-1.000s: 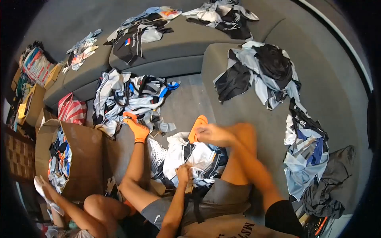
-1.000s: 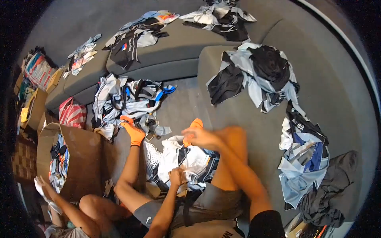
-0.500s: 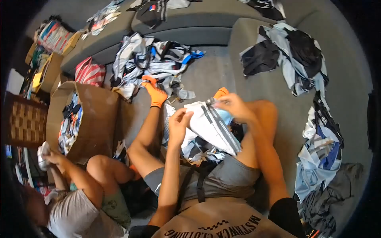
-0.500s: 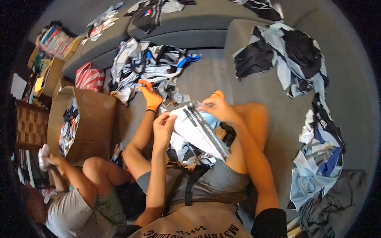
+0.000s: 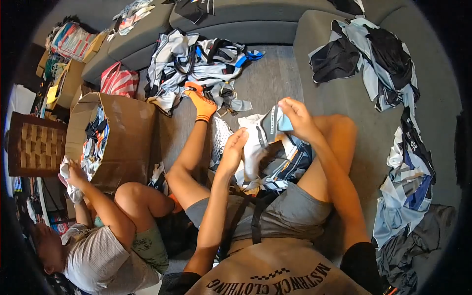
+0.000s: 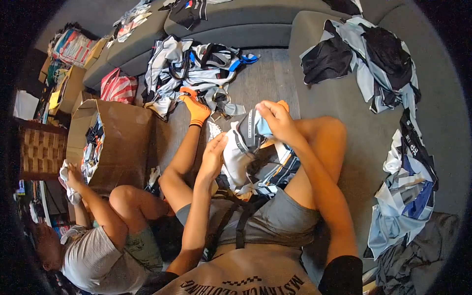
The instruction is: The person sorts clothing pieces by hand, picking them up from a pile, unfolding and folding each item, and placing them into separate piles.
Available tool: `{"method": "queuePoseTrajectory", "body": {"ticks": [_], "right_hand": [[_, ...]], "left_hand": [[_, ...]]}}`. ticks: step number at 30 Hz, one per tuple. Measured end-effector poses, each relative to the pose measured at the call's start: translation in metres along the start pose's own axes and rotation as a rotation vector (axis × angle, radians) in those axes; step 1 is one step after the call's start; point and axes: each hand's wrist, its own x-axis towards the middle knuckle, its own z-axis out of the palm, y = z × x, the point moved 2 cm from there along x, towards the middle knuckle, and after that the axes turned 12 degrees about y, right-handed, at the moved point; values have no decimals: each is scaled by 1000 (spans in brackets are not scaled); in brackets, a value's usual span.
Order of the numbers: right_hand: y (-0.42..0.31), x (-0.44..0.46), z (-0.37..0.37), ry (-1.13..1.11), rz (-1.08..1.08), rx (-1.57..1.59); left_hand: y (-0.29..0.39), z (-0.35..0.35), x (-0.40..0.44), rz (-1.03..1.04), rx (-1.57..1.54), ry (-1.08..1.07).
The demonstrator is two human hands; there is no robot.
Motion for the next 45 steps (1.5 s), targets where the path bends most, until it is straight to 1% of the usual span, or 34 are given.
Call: {"method": "queuePoseTrajectory", "body": {"ticks": [1, 5, 6, 10, 11, 15, 16, 20, 21, 25, 30, 31, 35, 41, 45], "right_hand": [[4, 0, 3, -5, 5, 3], [14, 0, 5, -10, -116, -199], [12, 0, 4, -11, -110, -204], [8, -2, 4, -174, -60, -424], [10, -3, 5, -174, -55, -428], [8, 1, 8, 222, -135, -351], [5, 2, 9, 215, -136, -349], [-15, -1, 8, -233, 341, 22], [-14, -2, 10, -238, 343, 21], [-13, -13, 25, -594, 347, 122], [-11, -12, 19, -659, 409, 32], [-10, -12, 19, -658, 412, 33], [-13, -7, 16, -520, 294, 102], [-2, -9, 20, -416, 292, 67], [5, 1, 14, -176, 53, 50]], "left_hand": [[2, 1, -3, -3, 1, 7], [16, 25, -23, -432, -235, -37], [14, 25, -25, -439, -240, -37], [3, 29, -35, -465, -400, -116], [0, 30, -36, -471, -403, -116], [-3, 24, -36, -324, -326, 113], [-2, 22, -36, -321, -330, 118], [8, 15, -32, -231, -407, 38], [7, 13, -31, -230, -410, 43], [-1, 2, -22, -160, -427, 31], [6, 3, -22, -158, -471, 52], [3, 3, -22, -161, -471, 53], [-14, -4, -16, -130, -421, 123], [-39, 5, -14, -121, -490, 172], [-54, 11, -19, -91, -430, 303]]}}
